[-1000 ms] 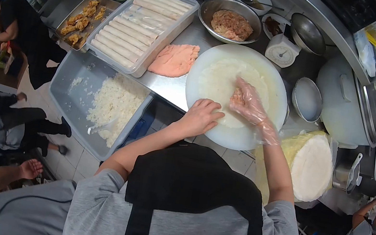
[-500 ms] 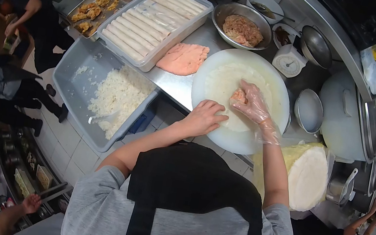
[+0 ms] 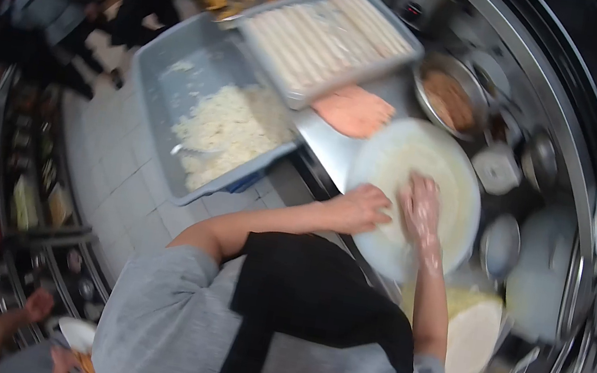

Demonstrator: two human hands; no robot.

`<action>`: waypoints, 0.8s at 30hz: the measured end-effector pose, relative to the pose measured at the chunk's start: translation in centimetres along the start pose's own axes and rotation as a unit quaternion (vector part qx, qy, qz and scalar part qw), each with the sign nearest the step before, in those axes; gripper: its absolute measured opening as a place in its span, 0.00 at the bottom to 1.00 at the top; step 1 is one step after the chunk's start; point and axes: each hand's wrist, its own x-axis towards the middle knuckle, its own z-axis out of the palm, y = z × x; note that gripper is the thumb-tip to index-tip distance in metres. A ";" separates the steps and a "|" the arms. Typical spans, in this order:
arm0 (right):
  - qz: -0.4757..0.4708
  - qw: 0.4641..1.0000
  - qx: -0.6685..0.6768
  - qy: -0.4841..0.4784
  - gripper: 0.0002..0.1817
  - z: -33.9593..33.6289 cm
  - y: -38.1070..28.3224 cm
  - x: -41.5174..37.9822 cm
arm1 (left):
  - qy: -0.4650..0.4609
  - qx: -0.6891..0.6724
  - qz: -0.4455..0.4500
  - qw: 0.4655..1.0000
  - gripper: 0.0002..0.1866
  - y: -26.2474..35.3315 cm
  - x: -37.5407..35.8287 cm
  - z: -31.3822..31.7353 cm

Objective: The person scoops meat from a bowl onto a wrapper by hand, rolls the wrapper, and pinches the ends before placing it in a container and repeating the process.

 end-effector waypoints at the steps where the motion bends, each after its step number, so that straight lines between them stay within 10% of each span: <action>1: -0.022 1.000 -0.007 -0.009 0.26 -0.1 -0.6 -0.2 | 0.028 -0.009 0.016 0.999 0.22 -0.4 -0.1 0.7; 11: 0.049 0.966 0.251 -0.027 0.24 -0.4 0.8 -1.3 | 0.009 0.043 0.039 0.998 0.15 -1.7 0.3 2.9; 13: 0.054 0.992 0.080 -0.078 0.25 -1.2 1.8 -1.3 | 0.015 0.047 0.035 0.998 0.15 -1.8 0.5 3.2; 24: 0.021 0.997 0.075 -0.022 0.22 -1.2 0.8 -2.6 | 0.002 0.048 0.042 0.998 0.16 -1.7 0.3 2.7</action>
